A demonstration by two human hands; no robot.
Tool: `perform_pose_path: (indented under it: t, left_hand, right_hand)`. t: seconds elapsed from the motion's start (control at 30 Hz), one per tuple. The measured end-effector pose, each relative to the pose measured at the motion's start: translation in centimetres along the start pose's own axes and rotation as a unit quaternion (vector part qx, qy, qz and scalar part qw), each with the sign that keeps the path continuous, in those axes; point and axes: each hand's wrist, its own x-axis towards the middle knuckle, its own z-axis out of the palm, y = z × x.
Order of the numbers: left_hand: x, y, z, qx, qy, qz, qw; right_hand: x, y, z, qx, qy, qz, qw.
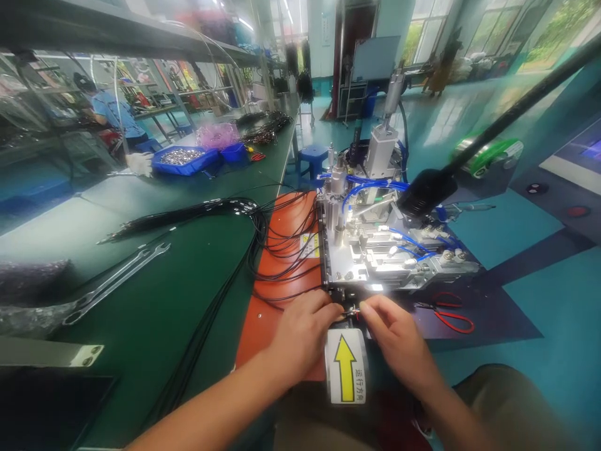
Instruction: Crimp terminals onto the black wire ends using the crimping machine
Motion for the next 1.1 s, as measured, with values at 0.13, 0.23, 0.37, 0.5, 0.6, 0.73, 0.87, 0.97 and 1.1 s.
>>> perform_pose_path:
  t: [0.13,0.23,0.37,0.5,0.6,0.73,0.87,0.97,1.1]
  left_hand:
    - [0.1,0.0,0.0,-0.013,-0.005,-0.018,1.0]
    - [0.1,-0.1,0.1,-0.019,-0.007,-0.02,1.0]
    - [0.0,-0.1,0.1,-0.021,-0.004,-0.011,1.0]
    - [0.1,-0.1,0.1,-0.016,0.001,-0.001,1.0]
    - [0.2,-0.1,0.1,-0.013,0.002,-0.002,1.0]
    - [0.2,-0.1,0.1,-0.008,0.003,0.0,1.0]
    - [0.2,-0.1,0.1,-0.008,0.009,0.0,1.0]
    - [0.3,-0.1,0.1,-0.007,0.008,0.001,1.0]
    - [0.2,-0.1,0.2,-0.006,0.003,0.001,1.0]
  right_hand:
    - [0.1,0.2,0.6,0.01,0.014,0.006,1.0]
    - [0.3,0.3,0.8,0.016,0.018,0.01,1.0]
    - [0.4,0.5,1.0,0.023,0.017,0.017,0.999]
    - [0.5,0.7,1.2,0.027,0.022,0.022,0.999]
    - [0.5,0.7,1.3,0.028,0.024,0.023,0.999]
    - [0.4,0.6,1.4,0.032,0.024,0.028,0.999]
    - [0.3,0.8,1.4,0.038,0.029,0.029,0.998]
    - [0.4,0.9,1.3,0.04,0.033,0.027,0.998]
    - [0.4,0.9,1.3,0.037,0.036,0.023,0.998]
